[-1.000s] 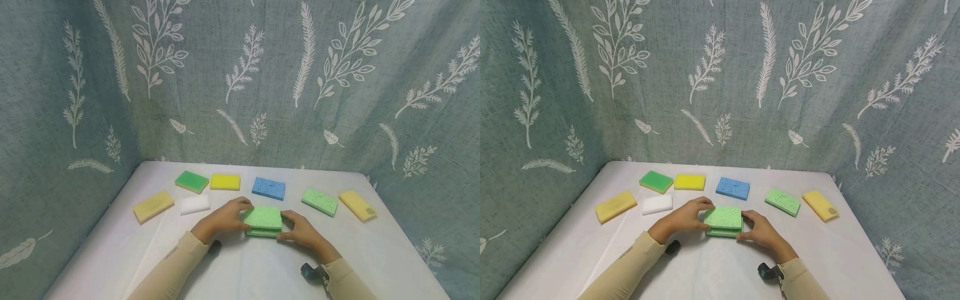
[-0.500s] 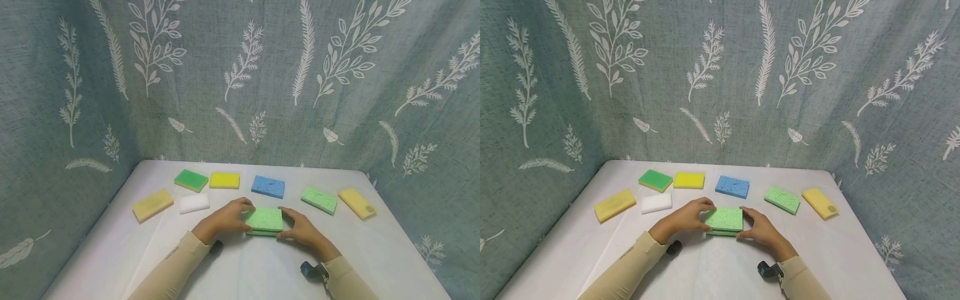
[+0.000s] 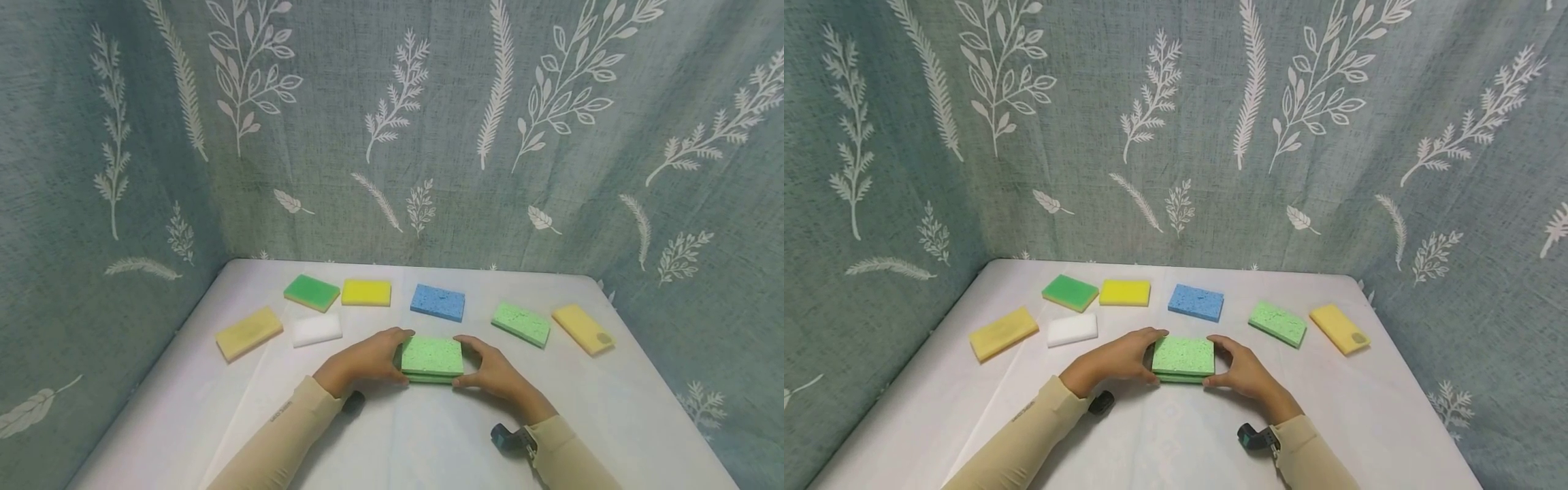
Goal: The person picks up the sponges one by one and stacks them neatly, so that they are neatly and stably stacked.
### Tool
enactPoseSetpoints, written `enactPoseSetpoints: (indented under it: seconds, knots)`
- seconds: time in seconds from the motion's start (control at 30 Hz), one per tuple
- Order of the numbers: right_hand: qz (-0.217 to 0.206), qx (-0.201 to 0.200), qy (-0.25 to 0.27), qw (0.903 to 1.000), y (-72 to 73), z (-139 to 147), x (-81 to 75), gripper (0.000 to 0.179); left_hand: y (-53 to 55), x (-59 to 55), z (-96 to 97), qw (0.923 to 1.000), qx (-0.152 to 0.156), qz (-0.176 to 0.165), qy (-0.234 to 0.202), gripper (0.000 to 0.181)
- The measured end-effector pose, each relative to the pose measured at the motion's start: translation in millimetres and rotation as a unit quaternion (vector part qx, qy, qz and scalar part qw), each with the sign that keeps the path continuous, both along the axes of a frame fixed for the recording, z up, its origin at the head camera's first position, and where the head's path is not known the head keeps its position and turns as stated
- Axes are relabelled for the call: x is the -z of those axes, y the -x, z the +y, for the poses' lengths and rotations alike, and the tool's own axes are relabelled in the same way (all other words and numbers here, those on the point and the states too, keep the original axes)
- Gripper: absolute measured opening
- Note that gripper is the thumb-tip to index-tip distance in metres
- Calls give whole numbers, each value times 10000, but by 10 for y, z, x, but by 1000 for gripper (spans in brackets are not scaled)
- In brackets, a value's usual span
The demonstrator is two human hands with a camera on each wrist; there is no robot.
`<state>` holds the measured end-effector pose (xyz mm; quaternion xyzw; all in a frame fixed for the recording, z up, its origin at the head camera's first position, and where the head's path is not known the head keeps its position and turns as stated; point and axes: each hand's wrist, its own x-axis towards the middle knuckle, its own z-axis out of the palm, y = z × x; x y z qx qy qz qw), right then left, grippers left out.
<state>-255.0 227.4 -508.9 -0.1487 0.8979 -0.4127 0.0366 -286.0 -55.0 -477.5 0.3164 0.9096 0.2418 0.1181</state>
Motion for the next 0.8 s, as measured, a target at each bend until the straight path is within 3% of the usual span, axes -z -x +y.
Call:
enactPoseSetpoints:
  seconds: [0.43, 0.63, 0.8]
  knots:
    - [0, -38, 2, 10000, 14, 10, -49, 89, 19, -21, 10, 10000, -87, -5, -48, 87]
    - [-59, -14, -4, 10000, 11, 23, -35, 88, 24, 24, 9, 9994, -61, 27, -325, 83]
    - [-68, -44, 1, 10000, 3, 33, -13, 90, -3, 81, -39, 9972, -187, -142, -705, 90]
